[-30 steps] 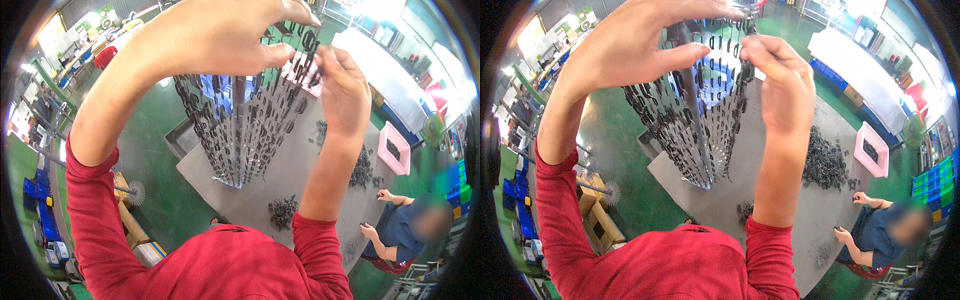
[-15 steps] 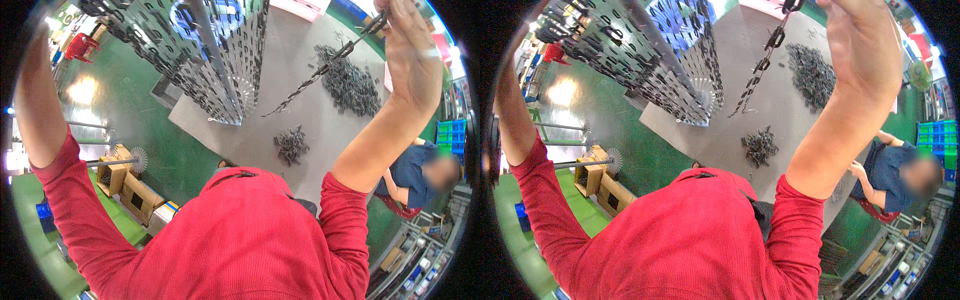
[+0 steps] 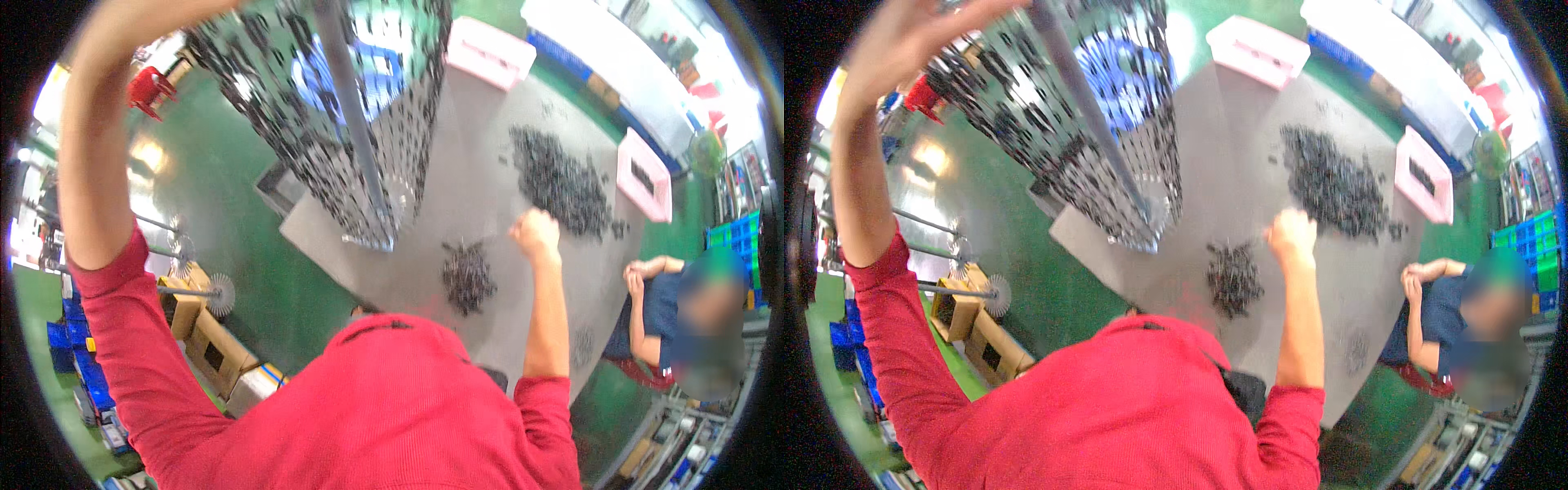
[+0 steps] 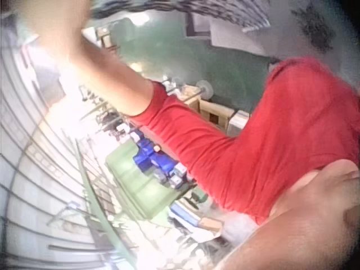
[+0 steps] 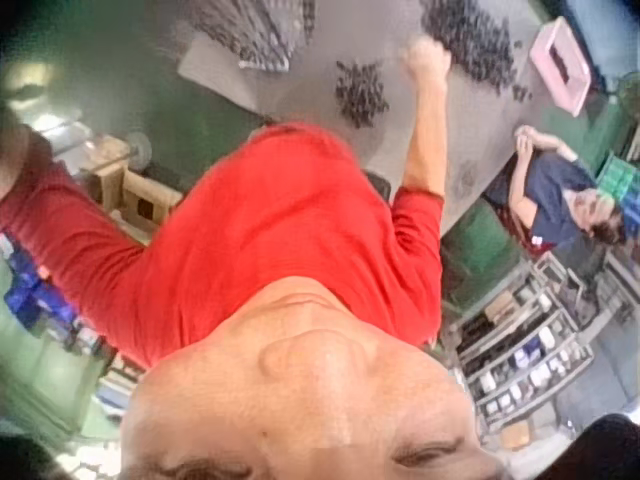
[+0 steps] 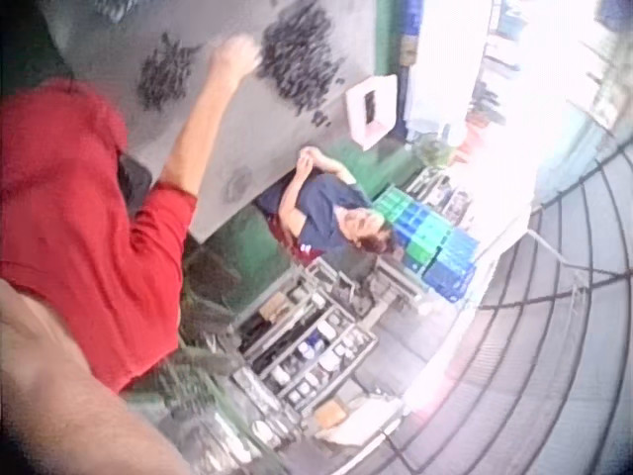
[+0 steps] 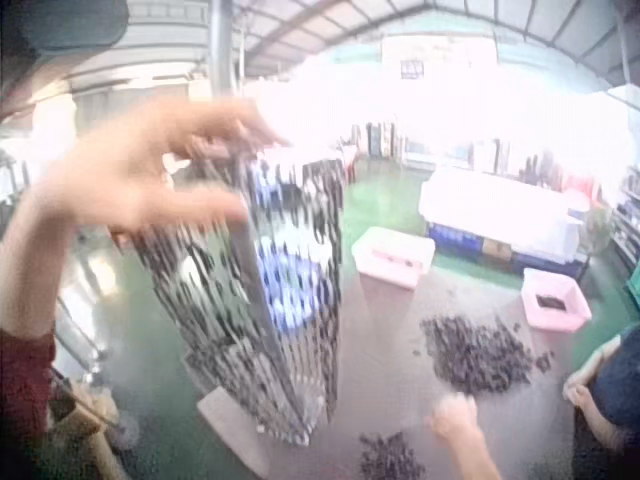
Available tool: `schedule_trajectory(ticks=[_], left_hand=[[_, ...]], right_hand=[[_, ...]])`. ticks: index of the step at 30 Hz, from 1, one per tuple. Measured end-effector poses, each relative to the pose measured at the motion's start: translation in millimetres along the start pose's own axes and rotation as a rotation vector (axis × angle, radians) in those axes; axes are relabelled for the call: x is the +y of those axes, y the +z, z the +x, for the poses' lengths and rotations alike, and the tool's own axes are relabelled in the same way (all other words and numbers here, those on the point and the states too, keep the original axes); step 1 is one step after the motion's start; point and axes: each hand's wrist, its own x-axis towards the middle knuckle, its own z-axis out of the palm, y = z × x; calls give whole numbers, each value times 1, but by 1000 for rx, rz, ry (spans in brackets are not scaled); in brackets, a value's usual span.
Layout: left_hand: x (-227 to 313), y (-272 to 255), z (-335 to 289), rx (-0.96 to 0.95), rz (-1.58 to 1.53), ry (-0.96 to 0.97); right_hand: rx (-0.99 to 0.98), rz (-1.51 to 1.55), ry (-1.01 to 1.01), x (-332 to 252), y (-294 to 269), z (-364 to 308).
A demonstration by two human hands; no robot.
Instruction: The person gathers small metal keyring components on a table and then attaches them one by one to a vertical rotating rack. The person repeatedly picks up components and clips them onto the rack, working continuously throughout the clip.
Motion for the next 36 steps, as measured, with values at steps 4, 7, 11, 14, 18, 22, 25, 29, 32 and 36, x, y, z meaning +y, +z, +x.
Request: schedule_trajectory(ticks=[4, 7, 11, 14, 18, 22, 25, 29, 32, 36], left_hand=[[-4, -9, 11, -88, -74, -21], [7, -13, 13, 4, -36, 75], [4, -10, 18, -56, 50, 2], [-3, -1, 20, 15, 5, 41], [0, 4, 21, 16, -55, -44], [6, 5, 21, 32, -19, -48], [5, 7, 19, 65, 22, -32], [6, 8, 17, 69, 30, -41], [2, 7, 18, 53, 23, -31], [-15, 6, 7, 59, 7, 0]], right_hand=[[189, 549, -126, -11, -71, 8], [722, 1029, -332, -41, -164, -4], [1074, 1155, -434, -75, -270, -34], [1224, 1171, -475, -93, -294, -29], [1285, 1212, -464, -110, -303, -16], [1274, 1218, -419, -114, -307, -10], [1207, 1374, -519, -112, -308, -5], [920, 1538, -748, -88, -311, -6], [756, 1666, -906, -69, -305, -4], [518, 1648, -868, -36, -295, -2]])
